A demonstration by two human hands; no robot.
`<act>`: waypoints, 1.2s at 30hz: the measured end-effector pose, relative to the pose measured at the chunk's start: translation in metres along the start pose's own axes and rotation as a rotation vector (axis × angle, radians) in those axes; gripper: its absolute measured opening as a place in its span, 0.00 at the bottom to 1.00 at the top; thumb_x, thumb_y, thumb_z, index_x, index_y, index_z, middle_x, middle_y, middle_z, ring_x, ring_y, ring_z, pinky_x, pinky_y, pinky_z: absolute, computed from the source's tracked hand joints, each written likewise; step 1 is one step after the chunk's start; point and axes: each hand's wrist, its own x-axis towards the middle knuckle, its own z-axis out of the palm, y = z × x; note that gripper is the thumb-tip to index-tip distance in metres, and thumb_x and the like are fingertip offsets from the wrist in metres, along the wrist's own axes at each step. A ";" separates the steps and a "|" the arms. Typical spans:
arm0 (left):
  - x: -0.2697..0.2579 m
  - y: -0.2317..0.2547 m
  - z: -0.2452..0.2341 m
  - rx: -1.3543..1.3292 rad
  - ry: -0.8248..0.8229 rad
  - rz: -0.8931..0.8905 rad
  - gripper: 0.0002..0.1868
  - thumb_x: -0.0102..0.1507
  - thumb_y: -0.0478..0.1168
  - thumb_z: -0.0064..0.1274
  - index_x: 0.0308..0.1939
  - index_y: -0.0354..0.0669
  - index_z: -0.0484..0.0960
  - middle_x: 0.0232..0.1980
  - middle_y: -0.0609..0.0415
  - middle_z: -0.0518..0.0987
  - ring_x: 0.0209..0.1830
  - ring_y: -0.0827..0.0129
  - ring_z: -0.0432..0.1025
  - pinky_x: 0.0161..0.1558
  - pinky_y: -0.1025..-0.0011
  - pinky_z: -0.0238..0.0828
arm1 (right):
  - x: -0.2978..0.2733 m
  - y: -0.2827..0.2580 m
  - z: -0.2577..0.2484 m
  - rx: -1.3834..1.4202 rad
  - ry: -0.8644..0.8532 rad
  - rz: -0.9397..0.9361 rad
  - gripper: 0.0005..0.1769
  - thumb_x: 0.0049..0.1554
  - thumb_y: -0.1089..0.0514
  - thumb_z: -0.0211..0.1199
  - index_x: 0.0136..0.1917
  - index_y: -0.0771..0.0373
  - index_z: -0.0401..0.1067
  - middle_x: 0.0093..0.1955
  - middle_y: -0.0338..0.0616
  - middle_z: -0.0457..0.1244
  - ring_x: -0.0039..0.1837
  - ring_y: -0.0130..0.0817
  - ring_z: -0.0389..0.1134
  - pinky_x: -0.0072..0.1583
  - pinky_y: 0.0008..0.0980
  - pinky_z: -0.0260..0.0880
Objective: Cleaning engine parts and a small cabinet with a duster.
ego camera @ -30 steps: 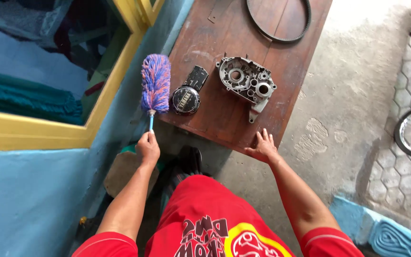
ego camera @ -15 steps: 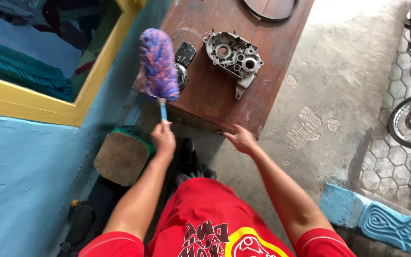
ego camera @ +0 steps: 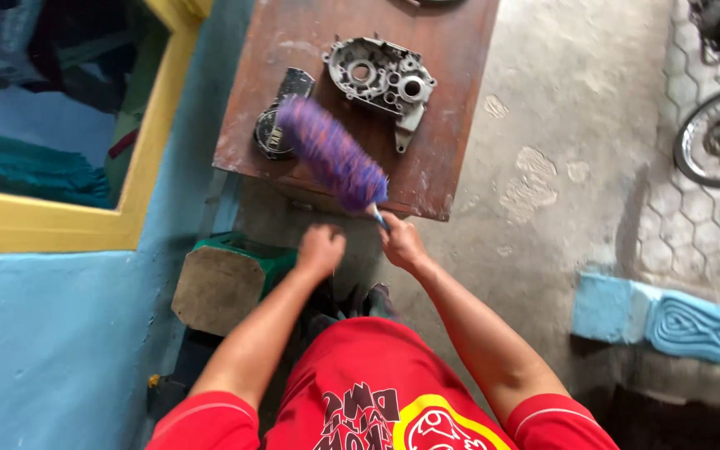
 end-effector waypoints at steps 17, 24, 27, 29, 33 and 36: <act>0.153 0.003 -0.051 0.525 -0.658 0.011 0.42 0.62 0.60 0.56 0.75 0.48 0.61 0.83 0.45 0.46 0.81 0.41 0.46 0.74 0.51 0.52 | -0.100 0.092 -0.034 -0.177 0.295 0.283 0.13 0.60 0.50 0.57 0.55 0.52 0.76 0.46 0.57 0.68 0.49 0.59 0.70 0.48 0.54 0.68; 0.163 0.007 -0.063 0.621 -0.756 0.124 0.40 0.63 0.62 0.54 0.73 0.47 0.66 0.82 0.37 0.51 0.77 0.37 0.56 0.72 0.51 0.60 | -0.105 0.121 -0.022 -0.229 0.562 0.374 0.16 0.63 0.45 0.57 0.46 0.59 0.74 0.43 0.59 0.68 0.47 0.63 0.69 0.47 0.58 0.67; 0.173 0.005 -0.064 0.576 -0.778 0.120 0.40 0.62 0.63 0.54 0.72 0.45 0.68 0.77 0.36 0.60 0.73 0.41 0.63 0.71 0.53 0.61 | -0.082 0.126 -0.021 -0.177 0.583 0.597 0.15 0.61 0.46 0.59 0.47 0.57 0.76 0.41 0.62 0.67 0.46 0.66 0.68 0.45 0.60 0.66; 0.185 0.005 -0.059 0.512 -0.771 0.096 0.41 0.62 0.63 0.54 0.71 0.42 0.69 0.74 0.35 0.65 0.72 0.42 0.64 0.71 0.54 0.63 | -0.060 0.148 -0.013 -0.171 0.677 0.576 0.16 0.63 0.46 0.59 0.45 0.61 0.75 0.41 0.63 0.67 0.46 0.66 0.68 0.46 0.58 0.66; 0.222 0.015 -0.029 0.178 -0.699 -0.003 0.45 0.60 0.65 0.56 0.70 0.36 0.70 0.69 0.34 0.73 0.71 0.47 0.67 0.70 0.59 0.65 | 0.000 0.139 -0.037 -0.013 0.818 0.533 0.22 0.60 0.45 0.63 0.40 0.69 0.74 0.35 0.61 0.66 0.39 0.58 0.69 0.44 0.51 0.66; 0.250 0.032 -0.003 -0.100 -0.549 -0.121 0.46 0.60 0.66 0.54 0.70 0.32 0.69 0.70 0.34 0.73 0.71 0.49 0.68 0.68 0.59 0.65 | 0.055 0.107 -0.069 0.249 0.626 0.455 0.22 0.62 0.45 0.60 0.39 0.67 0.73 0.28 0.49 0.60 0.36 0.31 0.58 0.40 0.44 0.62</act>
